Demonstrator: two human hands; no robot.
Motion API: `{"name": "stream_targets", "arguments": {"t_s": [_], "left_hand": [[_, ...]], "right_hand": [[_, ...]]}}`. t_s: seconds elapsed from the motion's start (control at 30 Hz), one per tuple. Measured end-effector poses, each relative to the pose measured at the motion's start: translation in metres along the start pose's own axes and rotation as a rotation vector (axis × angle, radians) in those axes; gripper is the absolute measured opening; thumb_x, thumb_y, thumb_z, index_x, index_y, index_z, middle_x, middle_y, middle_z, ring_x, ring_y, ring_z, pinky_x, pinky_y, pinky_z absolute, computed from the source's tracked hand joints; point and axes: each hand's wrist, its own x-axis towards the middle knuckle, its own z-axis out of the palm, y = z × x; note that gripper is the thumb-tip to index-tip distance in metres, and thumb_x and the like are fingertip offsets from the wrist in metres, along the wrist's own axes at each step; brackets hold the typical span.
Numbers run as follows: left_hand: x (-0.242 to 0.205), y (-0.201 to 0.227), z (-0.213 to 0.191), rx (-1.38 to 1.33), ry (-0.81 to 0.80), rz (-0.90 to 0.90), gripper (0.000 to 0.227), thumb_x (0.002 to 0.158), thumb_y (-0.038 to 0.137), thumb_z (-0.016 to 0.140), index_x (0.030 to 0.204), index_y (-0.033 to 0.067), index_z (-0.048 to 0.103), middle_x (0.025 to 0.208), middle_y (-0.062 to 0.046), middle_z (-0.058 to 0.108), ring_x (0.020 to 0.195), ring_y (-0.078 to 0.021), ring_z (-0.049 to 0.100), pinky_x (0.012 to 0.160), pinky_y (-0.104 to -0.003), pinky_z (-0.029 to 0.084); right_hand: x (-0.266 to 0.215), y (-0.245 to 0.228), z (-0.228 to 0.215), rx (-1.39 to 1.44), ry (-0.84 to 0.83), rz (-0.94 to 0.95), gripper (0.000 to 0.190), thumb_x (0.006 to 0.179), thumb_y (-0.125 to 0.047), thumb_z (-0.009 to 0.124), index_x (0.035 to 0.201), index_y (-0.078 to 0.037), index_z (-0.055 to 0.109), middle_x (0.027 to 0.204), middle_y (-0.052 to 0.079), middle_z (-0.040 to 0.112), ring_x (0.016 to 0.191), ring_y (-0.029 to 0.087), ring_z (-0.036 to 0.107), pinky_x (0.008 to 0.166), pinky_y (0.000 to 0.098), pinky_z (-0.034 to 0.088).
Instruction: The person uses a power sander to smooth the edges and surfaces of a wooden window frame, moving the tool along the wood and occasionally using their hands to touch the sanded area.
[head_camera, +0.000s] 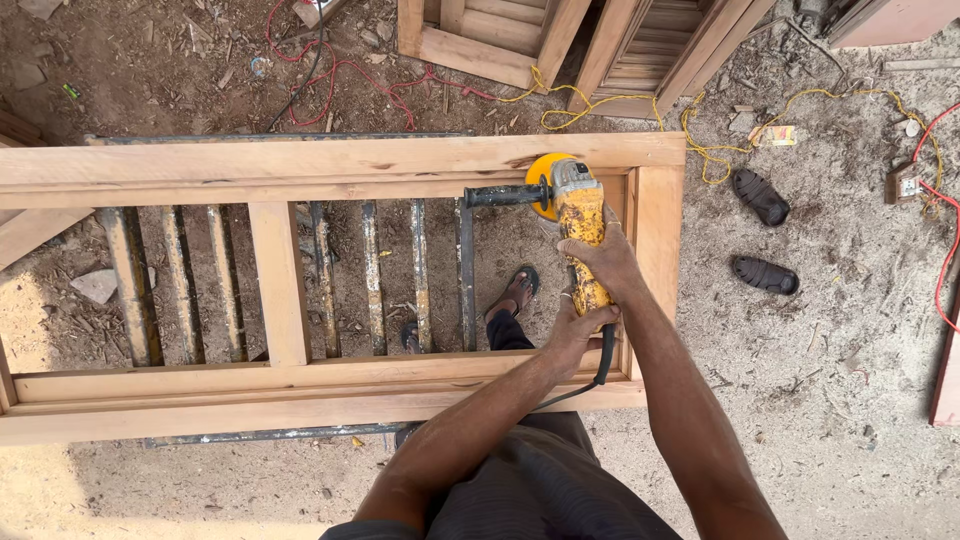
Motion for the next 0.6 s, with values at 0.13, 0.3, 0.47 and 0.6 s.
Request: {"name": "stream_targets", "arguments": {"t_s": [0.13,0.3,0.47,0.6], "left_hand": [[-0.005,0.004,-0.009,-0.008,-0.009,0.03,0.048,0.092,0.018,0.074,0.126,0.005,0.042,0.108,-0.008,0.065,0.095,-0.0193,0.068,0.079,-0.041,0.063],[-0.01,0.005,-0.018,-0.058,0.022,0.02,0.044,0.093,0.02,0.072,0.123,0.0046,0.044,0.108,-0.008,0.065,0.094,-0.0177,0.069,0.08,-0.042,0.065],[-0.008,0.002,-0.011,-0.04,-0.015,0.059,0.044,0.093,0.019,0.073,0.125,0.0024,0.046,0.106,-0.009,0.067,0.09,-0.0167,0.07,0.077,-0.04,0.064],[0.0,0.004,0.003,-0.023,0.01,0.003,0.048,0.088,0.017,0.073,0.122,0.0089,0.04,0.103,-0.007,0.067,0.086,-0.0163,0.07,0.073,-0.038,0.064]], "right_hand": [[0.002,-0.003,0.011,-0.023,-0.008,0.072,0.11,0.07,-0.025,0.086,0.159,-0.001,0.025,0.116,0.014,0.071,0.096,0.02,0.072,0.081,0.0327,0.06],[0.011,0.004,0.024,-0.071,-0.062,-0.122,0.105,0.073,-0.025,0.091,0.155,0.004,0.031,0.123,0.016,0.067,0.106,0.021,0.068,0.091,0.0346,0.057],[0.01,0.005,0.016,-0.12,-0.01,-0.015,0.108,0.072,-0.026,0.089,0.158,0.001,0.03,0.123,0.016,0.069,0.104,0.021,0.07,0.09,0.0352,0.058],[0.002,-0.002,-0.001,-0.063,0.037,0.041,0.11,0.069,-0.027,0.088,0.159,0.0,0.03,0.122,0.016,0.071,0.102,0.021,0.072,0.087,0.0352,0.06]]}}
